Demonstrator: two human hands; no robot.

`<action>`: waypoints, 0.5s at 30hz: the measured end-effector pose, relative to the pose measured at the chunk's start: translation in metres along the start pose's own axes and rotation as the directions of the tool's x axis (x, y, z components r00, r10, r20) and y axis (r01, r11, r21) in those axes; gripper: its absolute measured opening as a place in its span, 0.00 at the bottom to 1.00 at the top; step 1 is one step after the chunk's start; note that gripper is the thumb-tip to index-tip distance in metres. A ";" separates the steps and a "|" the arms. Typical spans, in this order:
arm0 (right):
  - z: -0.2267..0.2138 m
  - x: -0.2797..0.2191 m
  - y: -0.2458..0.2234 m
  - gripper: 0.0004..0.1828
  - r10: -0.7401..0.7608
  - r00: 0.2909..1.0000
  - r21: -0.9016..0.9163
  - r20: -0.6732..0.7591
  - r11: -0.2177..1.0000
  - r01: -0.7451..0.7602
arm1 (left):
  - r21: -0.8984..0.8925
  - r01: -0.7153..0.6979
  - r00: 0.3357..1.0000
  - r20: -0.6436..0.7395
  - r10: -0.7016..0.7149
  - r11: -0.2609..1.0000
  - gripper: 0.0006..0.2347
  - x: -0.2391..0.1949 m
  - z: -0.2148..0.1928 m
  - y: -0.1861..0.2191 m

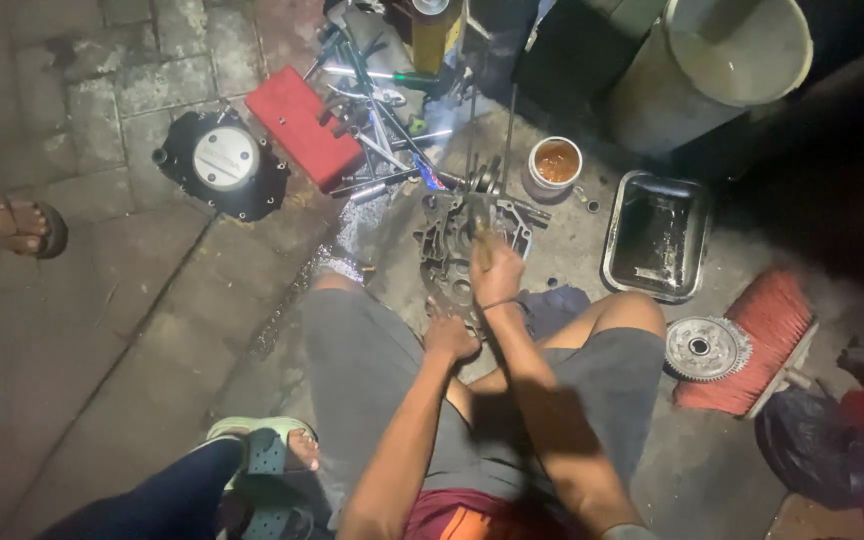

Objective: The person sits on the floor and cleans a circular metal gear with a cloth. They then place the gear aside and proceed to wipe the surface of a disassembled engine block using the same cloth.

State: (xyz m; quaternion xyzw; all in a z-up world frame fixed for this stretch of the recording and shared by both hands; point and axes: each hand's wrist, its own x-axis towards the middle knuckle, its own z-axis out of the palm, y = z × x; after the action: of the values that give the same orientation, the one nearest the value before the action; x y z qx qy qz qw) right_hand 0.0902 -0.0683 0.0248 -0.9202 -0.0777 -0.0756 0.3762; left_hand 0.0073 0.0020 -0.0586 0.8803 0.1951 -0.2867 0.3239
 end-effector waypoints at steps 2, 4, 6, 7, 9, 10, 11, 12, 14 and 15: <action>0.011 -0.008 0.009 0.09 -0.003 0.998 -0.027 0.060 1.000 0.004 | 0.003 0.003 1.000 0.003 -0.003 1.000 0.06 0.002 0.003 -0.001; 0.018 -0.014 0.013 0.11 -0.006 0.993 -0.052 0.120 0.999 0.013 | 0.005 0.008 1.000 0.003 -0.008 1.000 0.06 0.013 0.017 -0.008; 0.021 -0.021 0.012 0.10 0.027 0.990 -0.059 0.141 0.998 -0.019 | -0.028 0.006 1.000 0.025 -0.005 1.000 0.05 0.032 0.043 -0.024; 0.021 -0.018 0.012 0.10 0.024 0.989 -0.056 0.144 0.998 -0.016 | -0.030 0.009 1.000 0.022 -0.008 1.000 0.05 0.021 0.029 -0.016; 0.021 -0.014 0.015 0.08 0.068 0.997 -0.011 0.027 0.998 -0.068 | 0.005 0.022 0.999 0.029 -0.022 1.000 0.06 -0.001 0.003 0.000; 0.012 -0.013 0.007 0.08 0.070 0.997 -0.011 0.029 0.997 -0.070 | 0.005 0.024 0.999 0.031 -0.024 1.000 0.06 -0.011 -0.005 0.003; 0.004 -0.009 -0.001 0.08 0.017 0.999 0.022 -0.028 1.000 -0.017 | 0.004 0.022 0.999 0.028 -0.022 1.000 0.07 -0.017 -0.015 0.008; -0.005 -0.005 -0.009 0.08 -0.034 0.996 0.053 -0.086 0.998 0.039 | 0.002 0.019 0.999 0.026 -0.019 1.000 0.08 -0.024 -0.025 0.014; -0.001 -0.003 0.003 0.07 -0.038 0.998 0.046 -0.059 0.998 0.040 | 0.003 0.020 0.999 0.031 -0.020 1.000 0.07 -0.016 -0.017 0.006; 0.000 -0.001 0.009 0.07 -0.040 0.999 0.035 -0.036 0.999 0.042 | 0.004 0.015 0.999 0.039 -0.015 1.000 0.07 -0.011 -0.012 0.003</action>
State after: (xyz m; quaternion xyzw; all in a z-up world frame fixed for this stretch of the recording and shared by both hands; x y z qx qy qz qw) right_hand 0.0912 -0.0749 0.0185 -0.9100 -0.0912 -0.0982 0.3923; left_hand 0.0056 0.0060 -0.0427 0.8736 0.1948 -0.3066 0.3237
